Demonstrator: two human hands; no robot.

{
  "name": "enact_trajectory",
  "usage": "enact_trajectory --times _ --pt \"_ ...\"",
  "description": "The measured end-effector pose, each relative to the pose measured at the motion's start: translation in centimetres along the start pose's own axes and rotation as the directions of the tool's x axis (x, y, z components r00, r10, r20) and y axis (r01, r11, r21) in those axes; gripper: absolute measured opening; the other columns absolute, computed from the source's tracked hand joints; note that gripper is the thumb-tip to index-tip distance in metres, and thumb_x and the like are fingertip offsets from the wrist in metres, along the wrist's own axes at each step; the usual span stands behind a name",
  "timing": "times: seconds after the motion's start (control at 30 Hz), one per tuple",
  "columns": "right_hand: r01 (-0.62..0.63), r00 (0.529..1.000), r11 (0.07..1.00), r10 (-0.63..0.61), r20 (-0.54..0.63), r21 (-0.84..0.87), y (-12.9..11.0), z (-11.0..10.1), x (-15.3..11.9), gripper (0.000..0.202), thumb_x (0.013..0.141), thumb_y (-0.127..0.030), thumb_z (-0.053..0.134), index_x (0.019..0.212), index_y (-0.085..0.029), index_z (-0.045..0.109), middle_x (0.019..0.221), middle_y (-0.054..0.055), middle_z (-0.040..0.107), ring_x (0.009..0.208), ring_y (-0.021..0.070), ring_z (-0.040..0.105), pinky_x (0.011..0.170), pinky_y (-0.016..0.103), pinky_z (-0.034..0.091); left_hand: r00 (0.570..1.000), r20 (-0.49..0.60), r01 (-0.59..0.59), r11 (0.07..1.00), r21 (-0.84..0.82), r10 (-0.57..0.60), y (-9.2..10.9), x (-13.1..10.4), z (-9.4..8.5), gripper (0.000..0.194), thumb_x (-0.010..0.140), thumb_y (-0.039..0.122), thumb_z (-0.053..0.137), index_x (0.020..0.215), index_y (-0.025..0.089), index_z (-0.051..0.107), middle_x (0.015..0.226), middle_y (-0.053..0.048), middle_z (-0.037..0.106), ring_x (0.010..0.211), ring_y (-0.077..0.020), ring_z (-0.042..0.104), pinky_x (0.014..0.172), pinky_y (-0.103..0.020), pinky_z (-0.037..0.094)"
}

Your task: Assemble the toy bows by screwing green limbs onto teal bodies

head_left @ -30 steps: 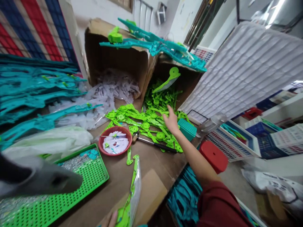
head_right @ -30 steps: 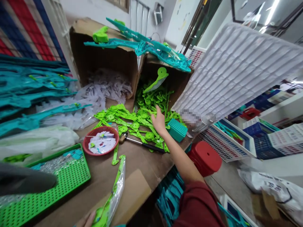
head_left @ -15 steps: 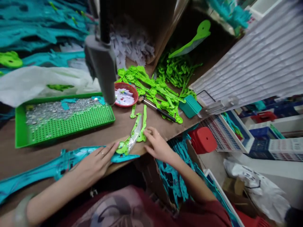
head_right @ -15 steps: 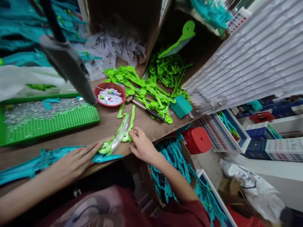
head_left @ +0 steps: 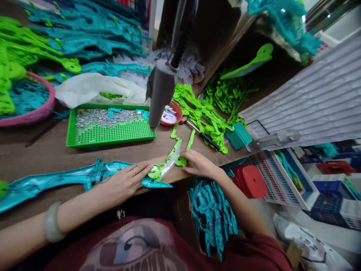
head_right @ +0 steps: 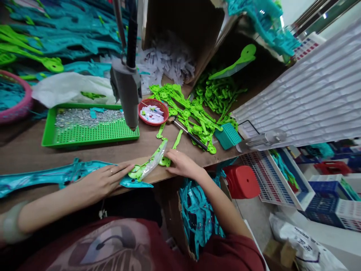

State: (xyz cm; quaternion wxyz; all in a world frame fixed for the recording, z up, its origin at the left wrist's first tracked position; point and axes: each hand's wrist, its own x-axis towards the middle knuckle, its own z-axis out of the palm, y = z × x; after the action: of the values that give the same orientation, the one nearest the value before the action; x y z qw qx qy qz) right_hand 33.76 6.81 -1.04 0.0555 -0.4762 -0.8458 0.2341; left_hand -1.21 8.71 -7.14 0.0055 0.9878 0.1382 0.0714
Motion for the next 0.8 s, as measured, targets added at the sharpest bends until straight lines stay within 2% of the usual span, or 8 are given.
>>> enact_trajectory --times 0.1,0.23,0.33,0.4,0.47,0.53,0.67,0.8 --pt "-0.018 0.997 0.999 0.021 -0.077 0.036 -0.4 0.1 0.2 0.028 0.093 -0.021 0.060 0.121 -0.018 0.058 0.102 0.009 0.065 0.094 0.0220 0.062 0.086 0.038 0.055 1.000 -0.006 -0.011 1.000 0.004 0.011 0.0 0.0 0.1 0.036 0.095 0.012 0.052 0.125 0.015 0.070 0.153 -0.014 0.052 0.133 -0.0286 0.055 0.108 -0.041 0.045" --pt "0.030 0.984 0.999 -0.028 -0.174 0.011 0.0 1.7 1.0 0.025 0.095 -0.025 0.060 0.118 -0.018 0.059 0.108 0.012 0.061 0.100 0.0230 0.062 0.087 0.039 0.056 1.000 -0.015 0.017 0.999 -0.035 -0.018 0.1 -0.2 0.3 0.036 0.097 0.011 0.047 0.121 0.016 0.072 0.155 -0.013 0.050 0.133 -0.0274 0.055 0.107 -0.040 0.044" --pt "-0.046 0.940 0.996 0.068 -0.334 0.073 1.0 1.6 0.9 0.028 0.095 -0.029 0.060 0.121 -0.018 0.057 0.116 0.013 0.058 0.102 0.0225 0.063 0.087 0.038 0.057 0.994 -0.078 0.064 0.993 -0.095 -0.072 0.2 -0.4 0.8 0.037 0.099 0.015 0.045 0.127 0.016 0.069 0.154 -0.012 0.051 0.135 -0.0245 0.053 0.110 -0.037 0.042" --pt "-0.105 0.959 0.992 0.118 -0.258 0.066 1.5 0.8 0.5 0.044 0.091 -0.035 0.067 0.130 -0.020 0.054 0.129 0.015 0.054 0.113 0.0258 0.061 0.094 0.042 0.057 0.993 -0.085 0.075 0.990 -0.116 -0.085 0.2 -0.5 1.0 0.040 0.099 0.015 0.045 0.134 0.015 0.064 0.155 -0.012 0.050 0.136 -0.0240 0.052 0.110 -0.036 0.041" --pt "-0.121 0.990 0.993 0.122 -0.078 0.013 1.7 0.3 -0.1 0.059 0.087 -0.038 0.072 0.139 -0.021 0.049 0.139 0.016 0.050 0.123 0.0299 0.059 0.104 0.048 0.053 0.995 -0.072 0.067 0.991 -0.117 -0.076 0.2 -0.6 1.1 0.040 0.098 0.013 0.045 0.133 0.013 0.065 0.156 -0.012 0.049 0.136 -0.0244 0.051 0.109 -0.036 0.041" --pt "-0.116 0.993 0.993 0.117 0.026 -0.025 1.7 0.2 -0.8 0.059 0.088 -0.036 0.070 0.140 -0.019 0.049 0.138 0.017 0.051 0.123 0.0314 0.060 0.106 0.050 0.052 0.995 -0.079 0.058 0.993 -0.106 -0.067 0.2 -0.6 0.9 0.038 0.097 0.010 0.045 0.125 0.014 0.069 0.155 -0.011 0.050 0.135 -0.0238 0.052 0.108 -0.035 0.042" --pt "-0.071 0.997 0.997 0.072 -0.014 0.032 0.7 0.1 -2.2 0.053 0.088 -0.038 0.072 0.132 -0.018 0.052 0.128 0.017 0.056 0.116 0.0309 0.062 0.099 0.049 0.056 0.996 -0.064 0.058 0.992 -0.114 -0.066 0.3 -0.4 0.6 0.032 0.097 0.013 0.048 0.118 0.017 0.073 0.153 -0.010 0.053 0.135 -0.0240 0.051 0.111 -0.037 0.039" --pt "0.013 0.991 0.996 0.000 -0.136 0.093 -2.8 0.0 -1.2 0.060 0.088 -0.049 0.071 0.137 -0.023 0.048 0.131 0.017 0.055 0.120 0.0305 0.060 0.099 0.047 0.056 0.993 -0.064 0.093 0.986 -0.138 -0.102 0.6 -0.3 0.6 0.032 0.098 0.021 0.053 0.126 0.022 0.070 0.156 -0.010 0.049 0.137 -0.0248 0.050 0.113 -0.040 0.037"
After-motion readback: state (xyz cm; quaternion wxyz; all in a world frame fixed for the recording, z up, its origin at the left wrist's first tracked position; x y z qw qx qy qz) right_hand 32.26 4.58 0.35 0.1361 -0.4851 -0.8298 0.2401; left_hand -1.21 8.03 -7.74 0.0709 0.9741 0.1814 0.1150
